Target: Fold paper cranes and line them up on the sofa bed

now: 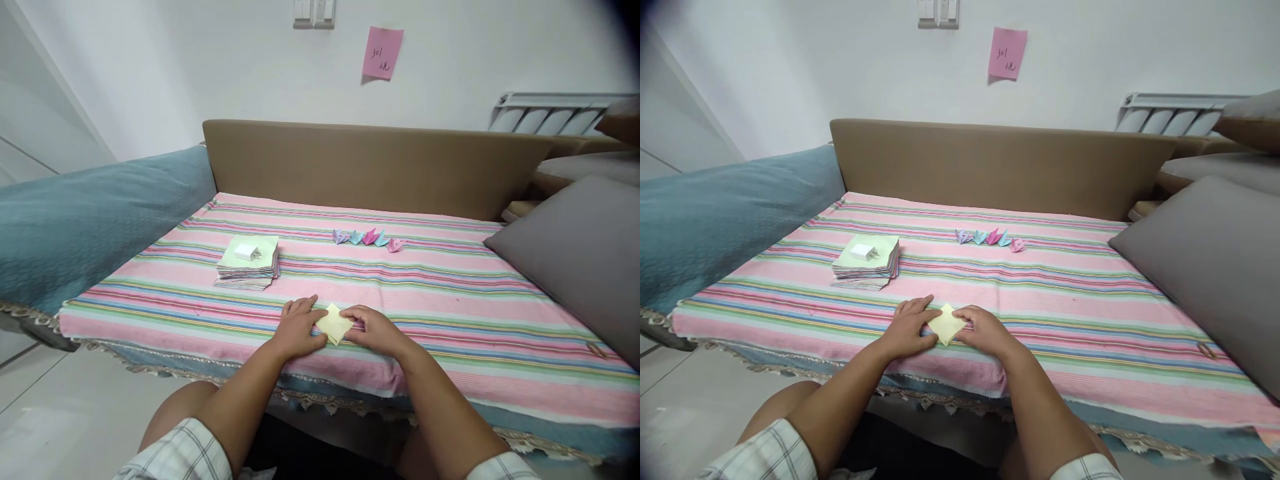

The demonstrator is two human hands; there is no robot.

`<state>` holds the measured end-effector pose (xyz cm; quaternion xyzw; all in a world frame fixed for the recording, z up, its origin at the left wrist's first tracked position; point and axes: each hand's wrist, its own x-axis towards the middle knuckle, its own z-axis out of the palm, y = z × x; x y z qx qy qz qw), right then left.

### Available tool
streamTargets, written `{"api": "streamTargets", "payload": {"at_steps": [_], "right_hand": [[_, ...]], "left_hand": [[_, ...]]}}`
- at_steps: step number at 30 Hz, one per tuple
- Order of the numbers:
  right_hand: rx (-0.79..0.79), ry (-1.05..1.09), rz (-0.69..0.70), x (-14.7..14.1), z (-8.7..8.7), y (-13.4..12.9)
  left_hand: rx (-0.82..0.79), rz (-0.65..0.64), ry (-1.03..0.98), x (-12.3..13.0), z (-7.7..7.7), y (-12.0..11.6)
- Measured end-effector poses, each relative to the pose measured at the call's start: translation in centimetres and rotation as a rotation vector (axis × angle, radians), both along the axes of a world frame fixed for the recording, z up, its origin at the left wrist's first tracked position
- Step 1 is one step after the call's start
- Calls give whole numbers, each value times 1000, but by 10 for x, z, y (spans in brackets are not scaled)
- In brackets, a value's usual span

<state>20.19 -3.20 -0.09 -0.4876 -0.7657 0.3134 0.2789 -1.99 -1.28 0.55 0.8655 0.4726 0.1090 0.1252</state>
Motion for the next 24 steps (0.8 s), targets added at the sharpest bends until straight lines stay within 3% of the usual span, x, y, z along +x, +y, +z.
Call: {"api": "streamTargets", "payload": {"at_steps": [12,24], "right_hand": [[-1,-15,-22,-2,5,-3],[202,-193,-138,-17,-5,-1]], "left_hand": [[76,51,-44,5,-3,0],[160,133,-91,15,-7,-2]]}}
